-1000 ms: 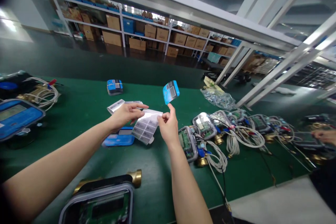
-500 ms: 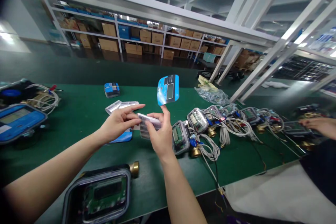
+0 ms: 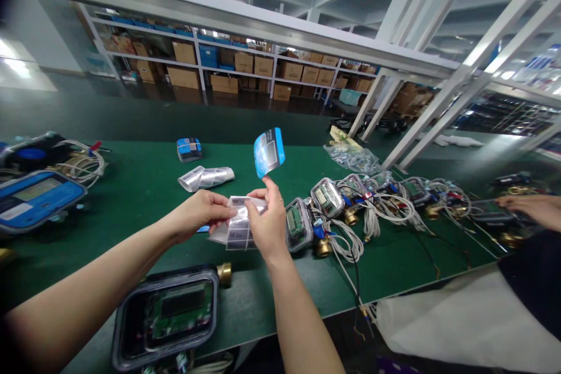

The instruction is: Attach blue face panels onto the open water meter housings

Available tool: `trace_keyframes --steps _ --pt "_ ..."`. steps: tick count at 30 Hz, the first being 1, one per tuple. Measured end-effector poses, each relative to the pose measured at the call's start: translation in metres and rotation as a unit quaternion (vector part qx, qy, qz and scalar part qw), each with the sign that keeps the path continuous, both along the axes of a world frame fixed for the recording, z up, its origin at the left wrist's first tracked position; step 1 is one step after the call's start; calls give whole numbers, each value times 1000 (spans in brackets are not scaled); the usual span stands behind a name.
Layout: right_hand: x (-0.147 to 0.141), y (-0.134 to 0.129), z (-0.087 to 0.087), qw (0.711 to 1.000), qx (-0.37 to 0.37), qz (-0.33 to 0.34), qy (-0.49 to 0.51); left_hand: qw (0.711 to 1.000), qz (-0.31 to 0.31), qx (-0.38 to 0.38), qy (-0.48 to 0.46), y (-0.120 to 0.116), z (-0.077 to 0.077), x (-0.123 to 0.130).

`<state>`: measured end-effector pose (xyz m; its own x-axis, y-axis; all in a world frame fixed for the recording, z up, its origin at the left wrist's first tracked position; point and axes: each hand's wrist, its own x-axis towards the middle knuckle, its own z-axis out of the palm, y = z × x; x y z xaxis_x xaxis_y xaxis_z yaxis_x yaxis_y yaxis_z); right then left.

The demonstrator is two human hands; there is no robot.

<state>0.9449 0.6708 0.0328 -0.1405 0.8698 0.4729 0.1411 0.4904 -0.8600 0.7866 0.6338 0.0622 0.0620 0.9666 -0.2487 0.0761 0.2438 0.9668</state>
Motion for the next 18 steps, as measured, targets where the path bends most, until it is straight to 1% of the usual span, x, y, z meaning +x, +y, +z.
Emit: trace_keyframes --steps 3,5,7,12,15,18 --pt "0 0 -3 991 104 -36 -70 1000 7 -25 -13 2 0 1" --pt "0 0 -4 984 142 -46 -96 999 9 -37 -21 3 0 2" --pt "0 1 -6 983 143 -52 -104 999 9 -43 -28 4 0 2" --pt "-1 5 -12 987 114 -70 -93 998 -1 -51 -34 6 0 3" --pt "-2 7 -14 986 114 -82 -90 997 -12 -60 -37 9 -1 2" --pt "-3 8 -15 989 97 -90 -65 996 -21 -76 -31 15 -4 1"
